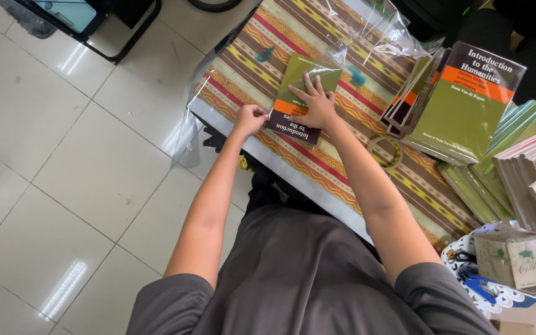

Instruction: The person wraps a book titled 'Introduction to the Humanities' with a clear plastic cover. They smooth the plastic over the front and back covers, fold the edges inward, and press the cover to secure it. The wrapped book is then placed on a stack of similar books.

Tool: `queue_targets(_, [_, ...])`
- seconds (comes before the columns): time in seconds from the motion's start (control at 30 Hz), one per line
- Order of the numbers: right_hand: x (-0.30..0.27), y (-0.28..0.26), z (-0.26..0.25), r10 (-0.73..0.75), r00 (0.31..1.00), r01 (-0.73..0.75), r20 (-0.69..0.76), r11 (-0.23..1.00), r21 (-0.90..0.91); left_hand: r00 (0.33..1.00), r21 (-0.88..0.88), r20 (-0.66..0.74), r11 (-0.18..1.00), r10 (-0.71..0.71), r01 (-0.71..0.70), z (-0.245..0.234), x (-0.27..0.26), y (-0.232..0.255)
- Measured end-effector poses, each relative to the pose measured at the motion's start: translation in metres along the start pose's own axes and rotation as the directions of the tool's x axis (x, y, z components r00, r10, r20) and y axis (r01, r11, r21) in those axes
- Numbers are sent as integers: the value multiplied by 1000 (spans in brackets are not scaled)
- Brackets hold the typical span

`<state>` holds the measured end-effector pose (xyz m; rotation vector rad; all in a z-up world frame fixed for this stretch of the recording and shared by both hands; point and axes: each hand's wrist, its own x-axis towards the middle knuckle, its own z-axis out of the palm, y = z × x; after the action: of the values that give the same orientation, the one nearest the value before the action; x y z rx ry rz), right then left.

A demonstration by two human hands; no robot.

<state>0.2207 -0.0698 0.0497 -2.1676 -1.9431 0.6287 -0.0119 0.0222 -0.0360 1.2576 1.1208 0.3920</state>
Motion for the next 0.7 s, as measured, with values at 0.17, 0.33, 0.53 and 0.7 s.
queue_targets(0.17, [-2, -5, -9, 14, 999, -12, 41, 999, -40, 1000, 115, -6, 993, 30, -29, 1, -19, 22])
queue_targets(0.33, [-1, -5, -3, -18, 999, 20, 39, 999, -49, 993, 253, -56, 964, 100, -83, 1, -24, 16])
queue_targets(0.53, [-6, -3, -2, -55, 998, 57, 35, 997, -49, 986, 171, -73, 976, 152, -138, 0, -28, -12])
queue_targets(0.7, [-12, -7, -11, -25, 999, 25, 30, 1000, 9, 927, 39, 120, 931, 356, -363, -4, -68, 14])
